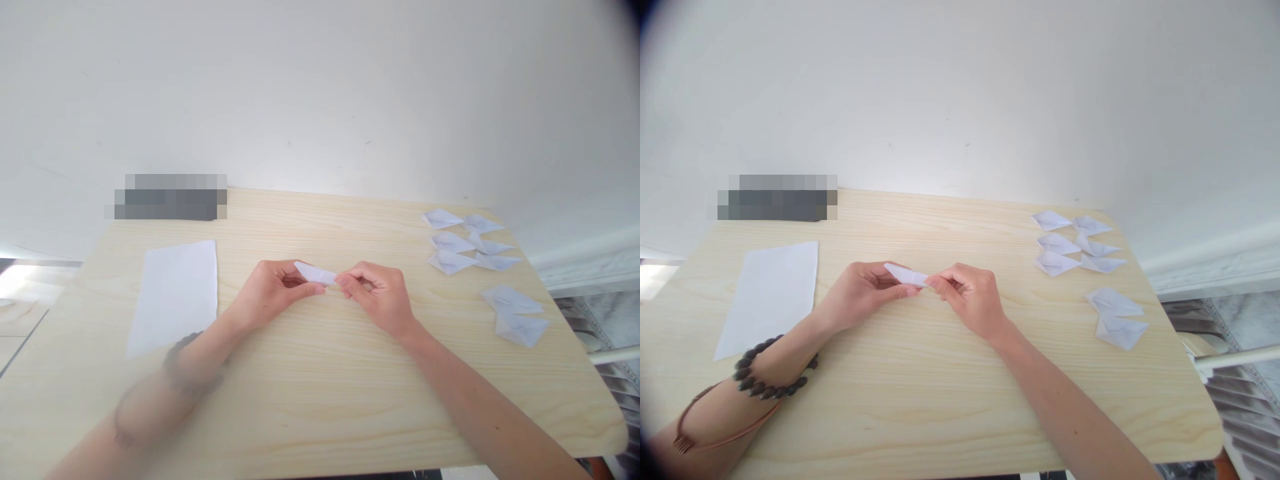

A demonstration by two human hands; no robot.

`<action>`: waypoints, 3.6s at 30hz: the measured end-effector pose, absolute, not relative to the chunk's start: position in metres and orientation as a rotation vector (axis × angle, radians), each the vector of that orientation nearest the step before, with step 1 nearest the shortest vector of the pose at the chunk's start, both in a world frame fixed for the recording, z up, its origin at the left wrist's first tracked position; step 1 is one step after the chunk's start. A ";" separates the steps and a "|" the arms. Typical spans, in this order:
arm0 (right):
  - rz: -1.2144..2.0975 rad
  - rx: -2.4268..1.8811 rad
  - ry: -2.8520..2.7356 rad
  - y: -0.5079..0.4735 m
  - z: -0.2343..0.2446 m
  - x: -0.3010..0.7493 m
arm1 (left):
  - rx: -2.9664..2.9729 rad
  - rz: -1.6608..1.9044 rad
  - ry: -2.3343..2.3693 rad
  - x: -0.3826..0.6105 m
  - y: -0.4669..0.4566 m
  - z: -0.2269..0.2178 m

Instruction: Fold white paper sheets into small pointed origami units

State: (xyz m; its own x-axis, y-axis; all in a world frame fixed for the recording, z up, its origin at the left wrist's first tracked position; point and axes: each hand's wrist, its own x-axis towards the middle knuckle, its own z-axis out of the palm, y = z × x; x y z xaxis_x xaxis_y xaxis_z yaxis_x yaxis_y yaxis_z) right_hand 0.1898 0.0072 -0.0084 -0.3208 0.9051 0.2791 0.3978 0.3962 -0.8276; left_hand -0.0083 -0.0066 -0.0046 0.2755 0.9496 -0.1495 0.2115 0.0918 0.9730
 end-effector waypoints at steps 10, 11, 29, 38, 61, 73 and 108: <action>0.605 -1.007 -1.923 0.007 -0.008 0.187 | 1.393 0.901 1.270 -0.006 -0.005 -0.004; 0.609 -1.005 -1.918 0.006 -0.008 0.188 | 1.382 0.941 1.247 -0.006 -0.005 -0.004; 0.362 -0.956 -1.908 0.003 -0.013 0.185 | 1.294 0.951 1.260 -0.004 -0.005 -0.004; 0.548 -0.865 -2.061 0.002 -0.013 0.183 | 1.391 0.890 1.228 -0.008 -0.004 -0.002; 0.527 -1.157 -2.083 0.003 -0.017 0.181 | 1.597 0.906 1.234 -0.001 -0.012 -0.002; 0.123 -0.921 -2.087 0.004 -0.024 0.183 | 1.123 0.804 0.960 0.005 -0.013 0.007; 0.838 -1.063 -2.007 0.005 -0.013 0.185 | 1.252 0.891 1.203 0.001 -0.013 0.003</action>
State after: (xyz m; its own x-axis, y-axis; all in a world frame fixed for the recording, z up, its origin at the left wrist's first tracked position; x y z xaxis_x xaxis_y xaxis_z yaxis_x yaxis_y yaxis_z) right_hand 0.1852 0.0047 -0.0135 -0.4136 0.8660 0.2808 0.4091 0.4524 -0.7925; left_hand 0.0008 -0.0132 0.0026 0.1930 0.9663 -0.1703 0.1185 0.1494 0.9817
